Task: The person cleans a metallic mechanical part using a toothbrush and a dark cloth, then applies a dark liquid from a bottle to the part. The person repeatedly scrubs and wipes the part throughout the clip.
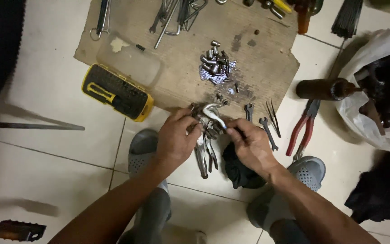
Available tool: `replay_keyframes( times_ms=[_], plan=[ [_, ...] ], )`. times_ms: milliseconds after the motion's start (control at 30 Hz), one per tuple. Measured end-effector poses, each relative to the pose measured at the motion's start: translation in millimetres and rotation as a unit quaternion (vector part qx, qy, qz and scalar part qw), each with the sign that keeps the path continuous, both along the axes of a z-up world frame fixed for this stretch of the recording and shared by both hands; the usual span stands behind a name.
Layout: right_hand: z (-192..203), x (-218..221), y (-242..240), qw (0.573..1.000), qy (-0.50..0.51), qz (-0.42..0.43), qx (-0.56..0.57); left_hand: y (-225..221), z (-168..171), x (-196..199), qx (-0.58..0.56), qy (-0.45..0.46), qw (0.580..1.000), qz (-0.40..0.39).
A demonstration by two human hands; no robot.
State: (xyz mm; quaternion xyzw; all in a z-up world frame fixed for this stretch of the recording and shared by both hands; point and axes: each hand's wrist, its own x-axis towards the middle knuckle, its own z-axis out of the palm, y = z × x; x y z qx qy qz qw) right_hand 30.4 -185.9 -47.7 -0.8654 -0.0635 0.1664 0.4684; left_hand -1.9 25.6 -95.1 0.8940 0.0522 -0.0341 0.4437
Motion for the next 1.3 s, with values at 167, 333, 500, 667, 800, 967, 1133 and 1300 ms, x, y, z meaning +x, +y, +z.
replay_keyframes(
  times_ms=[167, 333, 500, 667, 800, 967, 1133, 1300],
  plan=[
    [3, 2, -3, 0.999, 0.016, -0.038, 0.025, 0, -1, -1, -0.001, -0.010, 1.000, 0.004],
    [2, 3, 0, 0.999, 0.045, -0.017, -0.001, 1, -9, -1, -0.011, -0.001, 1.000, 0.000],
    [7, 6, -4, 0.995, 0.052, -0.076, 0.031, 2, 5, 1, -0.043, 0.025, 0.999, 0.009],
    [6, 3, -1, 0.998, 0.049, -0.042, -0.008, 3, 9, 2, -0.046, 0.035, 0.998, 0.007],
    [3, 3, -19, 0.996, 0.062, -0.048, -0.030, 3, 27, 7, -0.072, 0.032, 0.997, 0.010],
    [10, 9, 0, 0.997, 0.044, -0.066, -0.018, 3, 7, 1, -0.053, 0.029, 0.998, 0.004],
    [-13, 8, 20, 0.997, -0.064, -0.018, 0.029, 4, -2, -2, -0.034, 0.005, 0.999, 0.015],
    [-16, 21, 40, 0.988, -0.147, 0.052, 0.020, 3, -5, -2, -0.050, -0.024, 0.998, 0.021]
  ],
)
